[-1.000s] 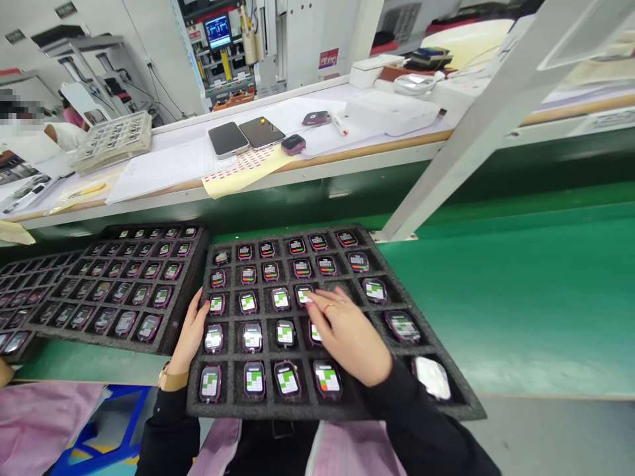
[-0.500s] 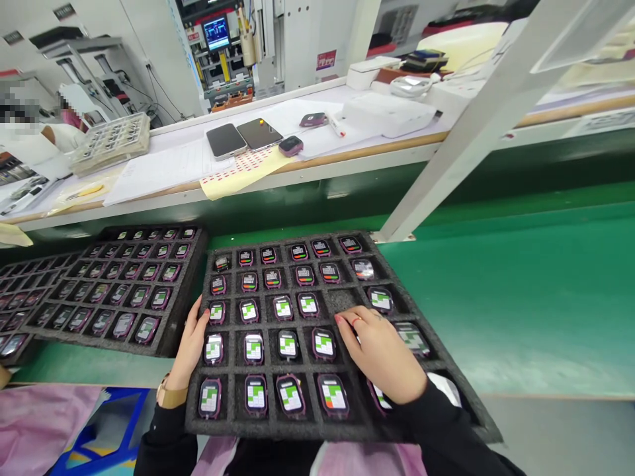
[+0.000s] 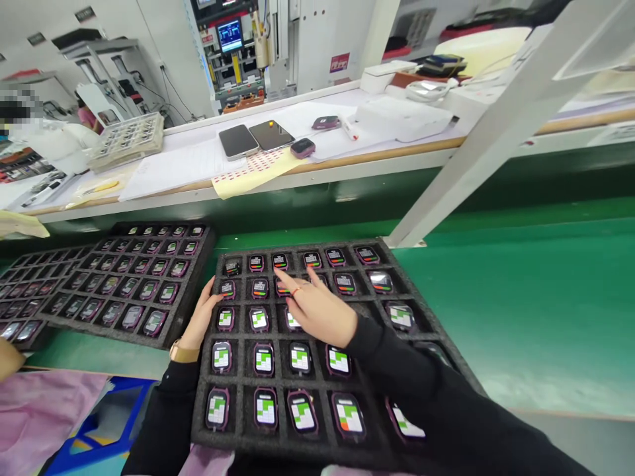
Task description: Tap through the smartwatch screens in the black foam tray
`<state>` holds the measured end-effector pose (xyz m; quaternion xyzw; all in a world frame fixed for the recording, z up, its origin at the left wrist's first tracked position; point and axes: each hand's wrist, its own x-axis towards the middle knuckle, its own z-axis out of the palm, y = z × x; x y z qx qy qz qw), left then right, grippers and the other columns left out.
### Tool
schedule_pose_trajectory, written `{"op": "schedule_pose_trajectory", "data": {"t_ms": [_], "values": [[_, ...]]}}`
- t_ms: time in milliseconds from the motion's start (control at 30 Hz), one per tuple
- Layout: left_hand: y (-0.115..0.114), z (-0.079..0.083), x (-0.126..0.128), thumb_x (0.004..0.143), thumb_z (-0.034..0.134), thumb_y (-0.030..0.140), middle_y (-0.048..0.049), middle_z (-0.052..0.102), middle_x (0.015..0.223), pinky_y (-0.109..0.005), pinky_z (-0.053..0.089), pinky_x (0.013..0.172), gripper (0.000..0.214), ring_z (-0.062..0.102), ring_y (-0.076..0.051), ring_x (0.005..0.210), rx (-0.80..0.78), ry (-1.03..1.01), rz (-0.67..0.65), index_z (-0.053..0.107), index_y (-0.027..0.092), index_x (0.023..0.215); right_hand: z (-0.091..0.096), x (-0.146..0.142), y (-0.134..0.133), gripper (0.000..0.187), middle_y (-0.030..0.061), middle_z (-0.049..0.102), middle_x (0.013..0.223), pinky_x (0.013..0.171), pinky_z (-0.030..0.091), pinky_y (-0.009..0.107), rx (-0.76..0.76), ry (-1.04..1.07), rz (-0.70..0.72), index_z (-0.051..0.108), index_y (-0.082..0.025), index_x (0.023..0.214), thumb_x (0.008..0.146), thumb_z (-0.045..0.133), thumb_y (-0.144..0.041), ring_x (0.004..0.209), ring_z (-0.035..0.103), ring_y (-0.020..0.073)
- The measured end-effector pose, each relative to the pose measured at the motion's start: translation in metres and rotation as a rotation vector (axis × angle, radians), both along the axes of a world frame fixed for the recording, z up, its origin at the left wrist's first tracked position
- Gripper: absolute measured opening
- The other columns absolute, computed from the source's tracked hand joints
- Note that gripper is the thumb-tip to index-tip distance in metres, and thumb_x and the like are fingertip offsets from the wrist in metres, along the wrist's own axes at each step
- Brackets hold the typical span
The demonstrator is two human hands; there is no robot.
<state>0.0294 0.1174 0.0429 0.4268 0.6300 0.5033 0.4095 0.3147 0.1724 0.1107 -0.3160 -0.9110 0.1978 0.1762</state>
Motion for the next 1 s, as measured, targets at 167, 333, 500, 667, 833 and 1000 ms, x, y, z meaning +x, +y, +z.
{"op": "schedule_pose_trajectory", "data": {"t_ms": [167,333,500,667,833,1000], "values": [[0.013,-0.006,-0.001,0.081,0.059,0.025,-0.0076,0.040,0.155,-0.041,0.022,0.123,0.066,0.034,-0.024,0.144,0.043,0.043,-0.002,0.040,0.021,0.144,-0.011,-0.026,-0.005,0.073,0.0141,0.061,0.130,0.118,0.018,0.062,-0.022,0.009,0.071,0.002,-0.008,0.157,0.090,0.030,-0.007,0.133,0.045,0.0223],[0.011,-0.005,0.000,0.084,0.059,0.029,-0.0092,0.039,0.155,-0.039,0.024,0.122,0.065,0.035,-0.024,0.144,0.040,0.073,-0.012,0.038,0.020,0.145,-0.018,-0.035,-0.011,0.070,0.0185,0.053,0.139,0.119,0.019,0.060,0.013,-0.019,0.104,0.012,-0.002,0.155,0.089,0.032,-0.007,0.140,0.036,0.0233],[0.013,-0.007,0.001,0.082,0.065,0.029,-0.0105,0.040,0.153,-0.040,0.021,0.122,0.068,0.034,-0.025,0.144,0.037,0.119,0.012,0.038,0.020,0.144,-0.024,-0.034,-0.013,0.064,0.0209,0.040,0.148,0.114,0.022,0.067,0.137,-0.148,0.115,0.028,0.000,0.151,0.088,0.034,-0.008,0.142,0.030,0.0313],[0.012,-0.008,0.000,0.086,0.062,0.030,-0.0097,0.041,0.153,-0.041,0.022,0.122,0.063,0.035,-0.025,0.143,0.039,0.117,0.010,0.039,0.021,0.144,-0.019,-0.008,-0.009,0.063,0.0210,0.039,0.149,0.111,0.025,0.070,0.167,-0.170,0.048,0.026,-0.001,0.151,0.089,0.031,-0.008,0.141,0.031,0.0316],[0.011,-0.012,-0.003,0.089,0.058,0.035,-0.0069,0.042,0.153,-0.042,0.025,0.121,0.058,0.037,-0.024,0.142,0.045,0.089,-0.001,0.041,0.024,0.143,-0.025,0.005,-0.010,0.064,0.0217,0.040,0.148,0.112,0.027,0.066,0.178,-0.212,-0.003,0.025,0.000,0.152,0.088,0.031,-0.006,0.141,0.032,0.0301],[0.011,-0.012,-0.004,0.089,0.058,0.036,-0.0080,0.044,0.152,-0.043,0.026,0.121,0.058,0.038,-0.025,0.142,0.040,0.083,0.004,0.041,0.023,0.143,-0.032,0.007,-0.015,0.078,0.0236,0.039,0.149,0.113,0.030,0.063,0.177,-0.241,0.008,0.014,0.001,0.155,0.083,0.041,-0.010,0.142,0.030,0.0327]]}}
